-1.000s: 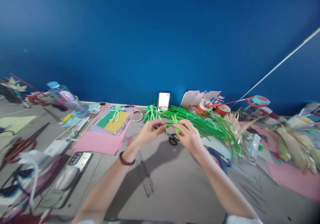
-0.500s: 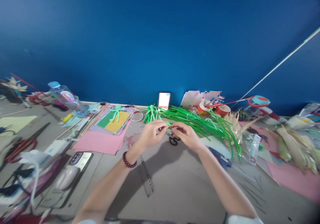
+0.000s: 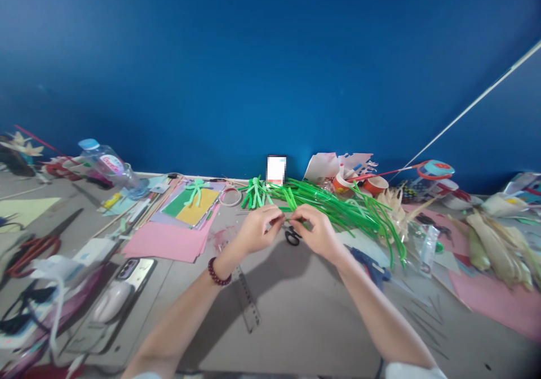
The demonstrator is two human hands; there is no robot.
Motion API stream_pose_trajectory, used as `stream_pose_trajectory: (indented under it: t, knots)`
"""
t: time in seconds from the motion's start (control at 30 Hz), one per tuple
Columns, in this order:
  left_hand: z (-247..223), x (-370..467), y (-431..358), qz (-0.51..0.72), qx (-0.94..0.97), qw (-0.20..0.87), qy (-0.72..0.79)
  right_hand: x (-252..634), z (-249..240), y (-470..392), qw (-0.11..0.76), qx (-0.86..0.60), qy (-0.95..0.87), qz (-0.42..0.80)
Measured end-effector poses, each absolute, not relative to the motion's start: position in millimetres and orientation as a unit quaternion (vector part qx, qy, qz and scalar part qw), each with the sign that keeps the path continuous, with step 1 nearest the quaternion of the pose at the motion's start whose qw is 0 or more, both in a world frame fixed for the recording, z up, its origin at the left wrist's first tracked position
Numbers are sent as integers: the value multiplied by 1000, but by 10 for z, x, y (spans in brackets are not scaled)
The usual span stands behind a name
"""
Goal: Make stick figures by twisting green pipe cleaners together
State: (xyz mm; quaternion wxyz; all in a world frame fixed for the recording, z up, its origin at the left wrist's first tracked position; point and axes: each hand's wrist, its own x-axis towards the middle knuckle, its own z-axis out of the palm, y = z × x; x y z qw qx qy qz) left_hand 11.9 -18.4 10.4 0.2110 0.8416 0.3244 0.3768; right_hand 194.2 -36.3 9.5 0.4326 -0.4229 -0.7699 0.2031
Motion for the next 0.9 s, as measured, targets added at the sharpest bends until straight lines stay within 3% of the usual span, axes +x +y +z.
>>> stream_pose_trajectory:
  t: [0.63, 0.77, 0.9]
  knots:
    - [47, 150, -127, 392, 610, 605, 329, 1872, 159, -513, 351, -412, -837, -82]
    - [38, 166, -119, 393, 602, 615, 323, 1862, 135, -486, 371, -427, -824, -44]
    - [39, 190, -125, 416, 640, 560, 321, 1889, 72, -394, 450, -453, -762, 110]
